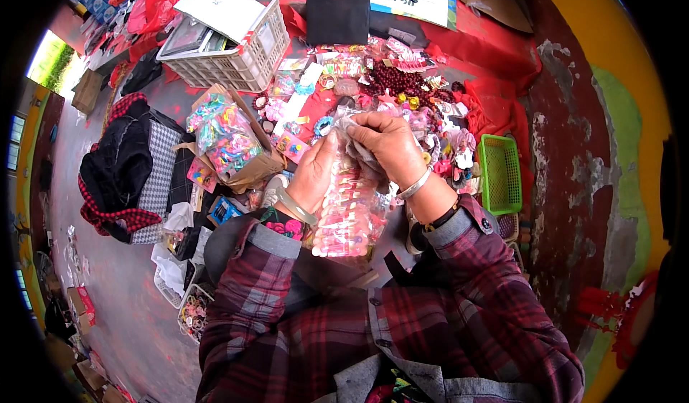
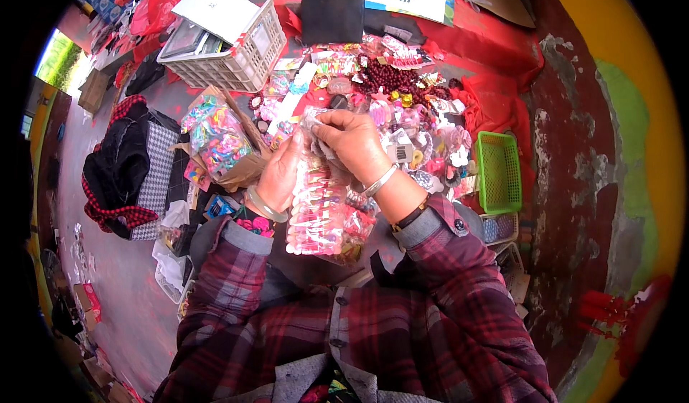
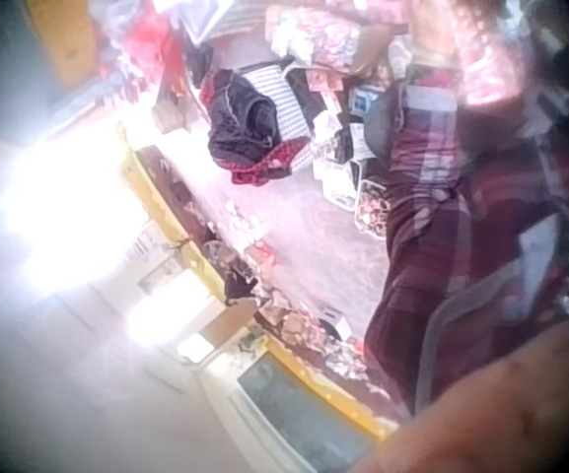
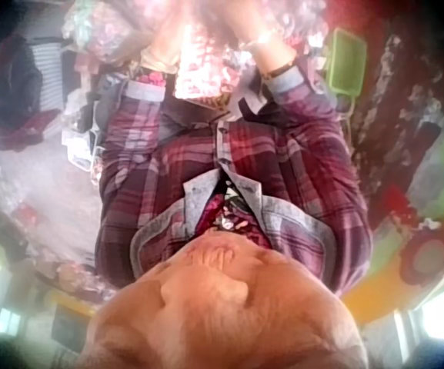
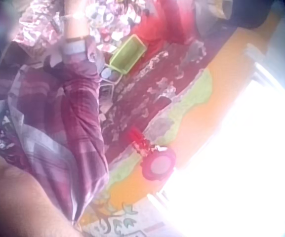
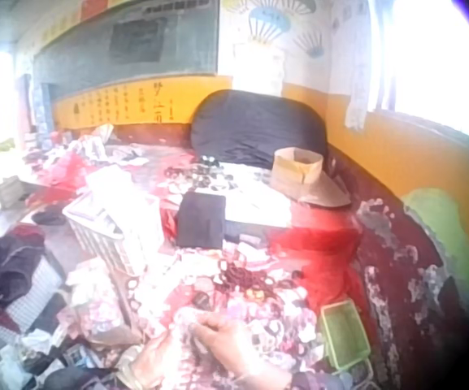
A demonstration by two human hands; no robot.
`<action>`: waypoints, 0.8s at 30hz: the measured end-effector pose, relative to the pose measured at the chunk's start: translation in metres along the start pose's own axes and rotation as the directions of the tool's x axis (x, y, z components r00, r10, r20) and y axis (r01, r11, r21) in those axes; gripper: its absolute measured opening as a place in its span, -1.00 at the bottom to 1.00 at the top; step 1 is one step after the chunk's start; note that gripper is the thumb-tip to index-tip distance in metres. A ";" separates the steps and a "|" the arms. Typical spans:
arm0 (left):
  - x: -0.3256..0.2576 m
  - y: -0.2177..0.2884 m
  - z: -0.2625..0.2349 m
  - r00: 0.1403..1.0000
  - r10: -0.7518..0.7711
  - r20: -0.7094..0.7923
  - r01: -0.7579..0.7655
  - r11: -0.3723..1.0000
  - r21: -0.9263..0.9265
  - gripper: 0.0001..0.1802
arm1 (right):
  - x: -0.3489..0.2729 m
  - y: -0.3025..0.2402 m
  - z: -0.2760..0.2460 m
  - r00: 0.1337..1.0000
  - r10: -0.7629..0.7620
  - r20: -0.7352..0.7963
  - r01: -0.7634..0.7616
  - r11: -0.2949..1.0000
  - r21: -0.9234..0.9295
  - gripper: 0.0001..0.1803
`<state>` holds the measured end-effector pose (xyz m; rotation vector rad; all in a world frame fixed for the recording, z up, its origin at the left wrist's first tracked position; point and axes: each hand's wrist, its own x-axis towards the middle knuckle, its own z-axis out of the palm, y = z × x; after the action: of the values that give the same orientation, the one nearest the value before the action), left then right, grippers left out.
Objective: The person sits on the floor and sorts through various small items, including hair accessories and packaged goods, picking them up and placing them into a clear plastic bag.
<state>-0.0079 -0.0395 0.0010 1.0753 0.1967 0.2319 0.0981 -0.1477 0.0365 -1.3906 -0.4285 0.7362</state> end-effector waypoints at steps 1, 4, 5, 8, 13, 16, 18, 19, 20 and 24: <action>0.001 -0.002 -0.003 1.000 -0.004 0.018 0.004 1.000 0.002 -0.56 | 0.000 0.004 0.000 0.999 -0.030 0.027 0.031 0.999 -0.042 -0.85; -0.001 -0.001 -0.001 0.996 -0.046 -0.072 0.039 0.994 -0.103 -0.58 | -0.003 0.008 0.003 0.994 -0.072 0.080 0.082 0.988 -0.128 -0.84; 0.000 -0.003 -0.001 0.996 -0.035 -0.086 0.027 0.995 -0.095 -0.58 | -0.004 0.006 0.003 0.994 -0.055 0.091 0.068 0.987 -0.148 -0.83; -0.002 -0.005 -0.003 0.991 -0.009 -0.132 0.006 1.000 -0.018 -0.59 | -0.004 0.009 0.003 0.992 -0.035 0.124 0.061 0.976 -0.208 -0.83; -0.002 -0.002 -0.001 0.984 0.030 -0.177 0.002 0.984 0.179 -0.58 | 0.001 0.005 -0.007 0.988 0.118 0.095 -0.100 0.979 -0.175 -0.84; -0.001 0.006 0.012 0.986 0.097 -0.134 -0.099 0.995 -0.008 -0.53 | 0.003 0.009 -0.014 0.979 0.197 0.052 -0.194 0.979 -0.058 -0.88; -0.002 0.007 0.013 0.989 0.106 -0.107 -0.099 0.993 0.071 -0.53 | 0.003 0.008 -0.013 0.977 0.207 0.044 -0.208 0.978 0.004 -0.90; -0.002 0.007 0.012 0.989 0.111 -0.095 -0.100 0.989 0.111 -0.53 | -0.001 0.004 -0.008 0.982 0.181 0.046 -0.182 0.983 0.020 -0.90; -0.002 0.005 0.008 0.995 0.073 -0.071 -0.067 0.995 0.080 -0.54 | -0.004 -0.001 -0.003 0.987 0.155 0.047 -0.157 0.987 0.037 -0.91; 0.002 -0.004 -0.002 1.000 0.004 -0.015 -0.004 0.999 0.053 -0.55 | -0.008 -0.002 0.000 0.983 0.133 0.124 -0.161 0.953 0.258 -0.92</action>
<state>-0.0058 -0.0389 -0.0034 1.1273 0.2152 0.2395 0.0927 -0.1527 0.0391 -1.1404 -0.2965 0.9573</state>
